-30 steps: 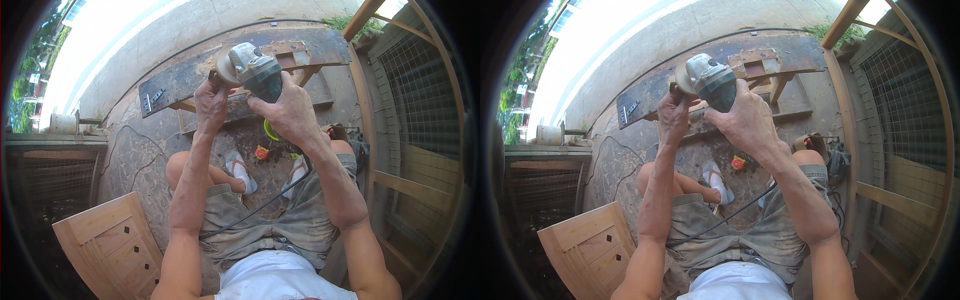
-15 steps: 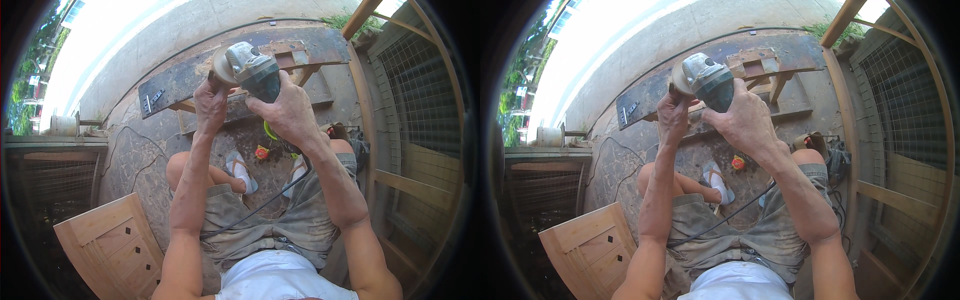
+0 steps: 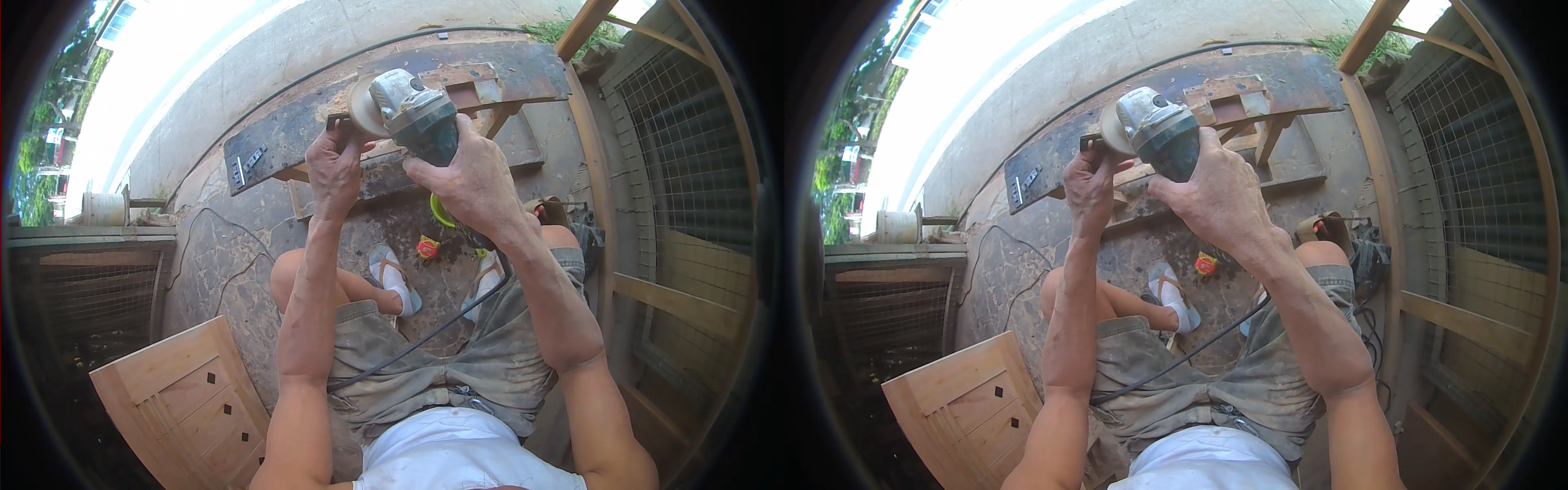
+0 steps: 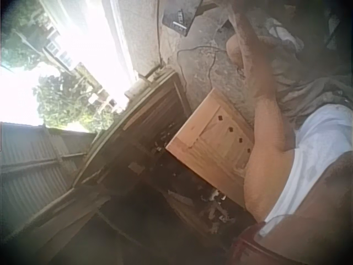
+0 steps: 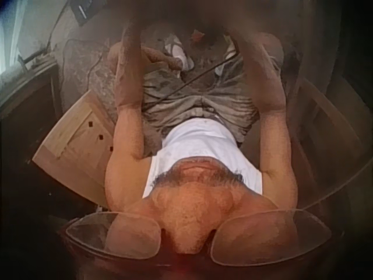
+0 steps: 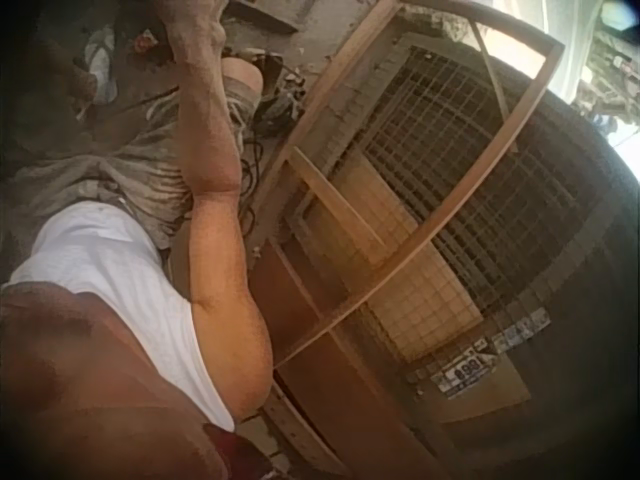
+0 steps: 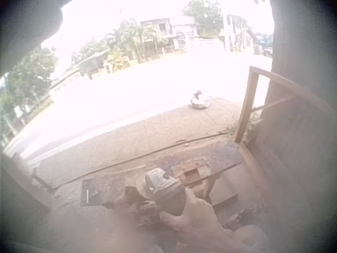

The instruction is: Grinding a small metal plate using a handheld angle grinder on a workbench.

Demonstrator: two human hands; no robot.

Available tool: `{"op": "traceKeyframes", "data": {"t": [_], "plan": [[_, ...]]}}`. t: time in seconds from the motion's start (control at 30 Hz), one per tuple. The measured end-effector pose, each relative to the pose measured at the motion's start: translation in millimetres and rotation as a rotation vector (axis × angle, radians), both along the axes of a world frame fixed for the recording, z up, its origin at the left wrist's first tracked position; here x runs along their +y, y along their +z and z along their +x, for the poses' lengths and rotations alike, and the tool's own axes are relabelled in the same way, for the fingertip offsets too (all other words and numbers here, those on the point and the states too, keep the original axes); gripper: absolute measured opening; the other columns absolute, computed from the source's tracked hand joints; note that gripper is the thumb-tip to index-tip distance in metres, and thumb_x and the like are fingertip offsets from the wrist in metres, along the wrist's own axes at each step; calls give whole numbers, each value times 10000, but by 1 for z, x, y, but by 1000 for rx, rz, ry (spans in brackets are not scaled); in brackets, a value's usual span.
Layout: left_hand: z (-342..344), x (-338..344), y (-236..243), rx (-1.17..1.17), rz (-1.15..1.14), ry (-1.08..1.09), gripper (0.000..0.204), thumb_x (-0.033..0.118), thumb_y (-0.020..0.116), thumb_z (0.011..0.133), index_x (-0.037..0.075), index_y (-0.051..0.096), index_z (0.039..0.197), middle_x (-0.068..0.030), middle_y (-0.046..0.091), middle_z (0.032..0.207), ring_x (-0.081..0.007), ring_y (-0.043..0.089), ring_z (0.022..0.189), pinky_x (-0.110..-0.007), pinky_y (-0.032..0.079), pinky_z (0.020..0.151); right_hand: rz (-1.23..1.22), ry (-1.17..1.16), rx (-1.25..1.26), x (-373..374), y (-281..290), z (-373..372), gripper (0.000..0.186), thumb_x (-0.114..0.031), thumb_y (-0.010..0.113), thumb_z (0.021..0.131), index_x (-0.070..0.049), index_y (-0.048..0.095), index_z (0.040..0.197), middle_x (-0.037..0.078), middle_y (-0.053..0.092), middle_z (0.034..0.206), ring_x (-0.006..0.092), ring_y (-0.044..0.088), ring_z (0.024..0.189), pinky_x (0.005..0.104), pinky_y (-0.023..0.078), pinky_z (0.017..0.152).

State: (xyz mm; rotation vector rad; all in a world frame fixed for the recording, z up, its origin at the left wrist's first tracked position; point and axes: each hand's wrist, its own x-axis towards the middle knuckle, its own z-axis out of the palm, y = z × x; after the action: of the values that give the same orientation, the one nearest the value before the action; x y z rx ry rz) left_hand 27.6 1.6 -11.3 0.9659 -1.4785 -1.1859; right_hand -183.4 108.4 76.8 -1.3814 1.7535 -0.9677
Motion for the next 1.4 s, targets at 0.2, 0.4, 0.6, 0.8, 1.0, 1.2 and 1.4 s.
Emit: {"op": "traceKeyframes", "data": {"t": [0.2,0.4,0.6,0.8,1.0,1.2,1.4], "plan": [[3,0,5,23,-7,21,303,224,744,1112,12,774,1327,-98,820,1162,-177,794,1020,-366,701,867,47,-4,9,0,0,-4,645,-382,847,887,80,652,1292,229,813,1061,340,820,987,455,639,933],[9,-3,10,66,82,69,258,188,739,1111,-15,761,1270,-157,831,1166,-251,825,1035,-381,701,881,22,-10,2,-1,0,-9,655,-345,844,869,113,629,1284,282,801,1032,394,820,990,478,637,926],[11,-5,21,65,143,103,267,210,736,1116,5,765,1283,-187,834,1189,-293,839,1037,-375,693,862,40,-63,40,-2,-5,-16,655,-348,838,877,123,629,1280,271,802,1001,378,823,971,471,641,914],[10,-7,13,106,114,76,264,198,741,1112,4,764,1289,-179,834,1185,-288,839,1034,-363,693,856,-41,-44,10,-2,-2,-9,668,-345,842,880,142,624,1283,270,803,995,370,824,960,460,643,909],[7,-5,9,67,96,76,280,183,733,1115,-11,752,1316,-166,833,1172,-272,834,1028,-362,697,862,-33,-26,28,-2,-5,-8,672,-342,858,875,134,624,1288,280,804,1008,376,825,965,464,641,913],[6,-3,8,64,73,51,272,175,726,1118,-11,752,1315,-157,832,1165,-260,831,1024,-360,700,860,-18,-14,14,-2,-2,-8,677,-338,852,877,138,615,1296,285,802,1004,382,825,968,461,643,910],[6,-2,6,32,66,24,271,195,750,1106,-15,759,1277,-120,816,1173,-195,809,1032,-345,706,830,-21,-21,11,-1,-3,-5,659,-333,842,876,133,615,1282,282,803,1002,387,823,953,465,640,900]]}}
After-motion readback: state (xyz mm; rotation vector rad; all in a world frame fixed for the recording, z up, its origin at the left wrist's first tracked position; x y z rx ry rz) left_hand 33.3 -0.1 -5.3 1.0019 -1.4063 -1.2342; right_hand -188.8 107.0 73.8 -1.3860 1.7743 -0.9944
